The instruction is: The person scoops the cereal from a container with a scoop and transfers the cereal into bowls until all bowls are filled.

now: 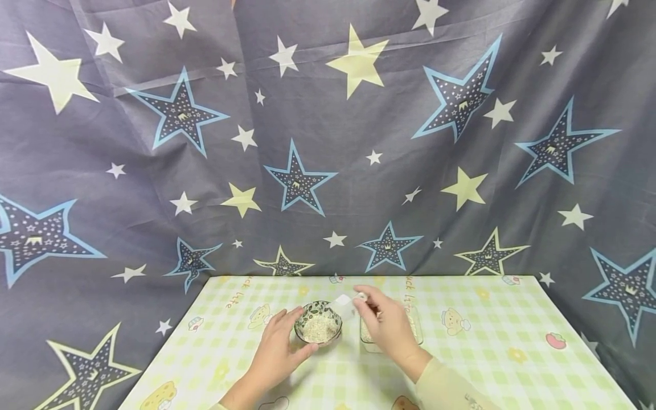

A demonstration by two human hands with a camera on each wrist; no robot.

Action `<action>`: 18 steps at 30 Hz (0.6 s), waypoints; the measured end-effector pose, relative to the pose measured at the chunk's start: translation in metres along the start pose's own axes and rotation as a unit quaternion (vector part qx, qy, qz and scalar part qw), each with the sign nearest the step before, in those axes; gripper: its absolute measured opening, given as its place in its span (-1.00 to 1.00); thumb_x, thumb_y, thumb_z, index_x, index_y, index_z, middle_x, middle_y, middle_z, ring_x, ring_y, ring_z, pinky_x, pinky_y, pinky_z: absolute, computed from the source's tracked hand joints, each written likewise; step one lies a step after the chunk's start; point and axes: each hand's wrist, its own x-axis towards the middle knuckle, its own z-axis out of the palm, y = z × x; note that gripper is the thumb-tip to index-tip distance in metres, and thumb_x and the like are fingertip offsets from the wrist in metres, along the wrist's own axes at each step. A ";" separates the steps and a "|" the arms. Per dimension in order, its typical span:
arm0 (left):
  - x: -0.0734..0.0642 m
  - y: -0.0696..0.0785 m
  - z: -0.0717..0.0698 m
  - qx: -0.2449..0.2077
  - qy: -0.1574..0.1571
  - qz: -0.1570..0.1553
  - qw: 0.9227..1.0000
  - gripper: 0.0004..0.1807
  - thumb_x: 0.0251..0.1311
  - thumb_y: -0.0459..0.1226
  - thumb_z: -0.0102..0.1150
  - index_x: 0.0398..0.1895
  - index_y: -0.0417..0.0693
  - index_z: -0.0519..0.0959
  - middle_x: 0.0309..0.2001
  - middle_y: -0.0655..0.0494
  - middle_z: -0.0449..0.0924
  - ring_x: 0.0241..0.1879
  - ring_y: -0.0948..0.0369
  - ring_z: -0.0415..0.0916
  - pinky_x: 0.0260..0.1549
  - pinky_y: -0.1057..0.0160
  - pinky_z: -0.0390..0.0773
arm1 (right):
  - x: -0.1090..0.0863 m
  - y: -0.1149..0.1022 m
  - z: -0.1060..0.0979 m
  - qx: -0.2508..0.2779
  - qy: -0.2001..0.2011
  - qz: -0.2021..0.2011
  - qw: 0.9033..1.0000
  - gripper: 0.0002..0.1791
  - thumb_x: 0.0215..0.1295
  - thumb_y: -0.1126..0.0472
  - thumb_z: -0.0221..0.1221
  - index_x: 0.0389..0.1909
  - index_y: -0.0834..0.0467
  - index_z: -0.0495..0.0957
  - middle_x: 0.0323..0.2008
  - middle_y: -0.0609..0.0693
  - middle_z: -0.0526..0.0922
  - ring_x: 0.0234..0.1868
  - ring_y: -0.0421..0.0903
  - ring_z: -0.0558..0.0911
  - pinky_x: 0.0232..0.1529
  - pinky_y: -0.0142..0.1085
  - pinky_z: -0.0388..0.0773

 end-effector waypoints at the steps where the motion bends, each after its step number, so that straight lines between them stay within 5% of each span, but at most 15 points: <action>1: 0.000 0.004 0.000 -0.004 -0.003 0.004 1.000 -0.08 0.16 0.06 0.58 0.51 -0.15 0.45 0.50 -0.13 0.50 0.55 -0.33 0.27 0.52 -0.46 0.24 | 0.001 0.001 -0.006 0.008 0.008 0.032 0.999 -0.65 0.30 0.43 0.39 0.09 0.17 0.72 -0.54 -0.12 0.73 -0.53 -0.39 0.57 -0.54 -0.56 0.54; 5: 0.001 0.021 0.004 -0.004 -0.017 0.026 1.000 -0.10 0.18 0.07 0.56 0.52 -0.09 0.45 0.53 -0.06 0.48 0.58 -0.27 0.24 0.56 -0.40 0.24 | 0.006 0.008 -0.036 0.033 0.036 0.150 0.987 -0.73 0.41 0.36 0.36 0.08 0.14 0.73 -0.60 -0.14 0.69 -0.59 -0.37 0.52 -0.64 -0.48 0.46; 8: 0.004 0.034 0.008 -0.005 -0.030 0.042 0.999 -0.11 0.20 0.09 0.54 0.53 -0.04 0.44 0.55 -0.02 0.46 0.60 -0.23 0.23 0.58 -0.34 0.25 | 0.006 0.017 -0.060 0.008 0.050 0.195 0.980 -0.76 0.44 0.32 0.35 0.08 0.14 0.73 -0.61 -0.20 0.69 -0.59 -0.38 0.55 -0.61 -0.49 0.47; 13: 0.019 0.052 0.018 -0.010 -0.056 0.048 0.997 -0.11 0.26 0.16 0.46 0.57 0.01 0.40 0.57 0.03 0.43 0.64 -0.18 0.19 0.60 -0.34 0.23 | -0.005 0.033 -0.097 -0.070 0.041 0.205 0.975 -0.77 0.47 0.27 0.34 0.09 0.15 0.72 -0.62 -0.17 0.65 -0.68 -0.37 0.46 -0.67 -0.48 0.37; 18: 0.044 0.071 0.035 0.000 -0.091 0.054 0.994 -0.02 0.23 0.17 0.47 0.62 -0.02 0.33 0.58 0.04 0.41 0.65 -0.14 0.19 0.61 -0.25 0.27 | -0.017 0.043 -0.111 -0.125 0.026 0.149 0.981 -0.75 0.42 0.32 0.37 0.07 0.16 0.71 -0.60 -0.18 0.62 -0.71 -0.40 0.38 -0.67 -0.50 0.31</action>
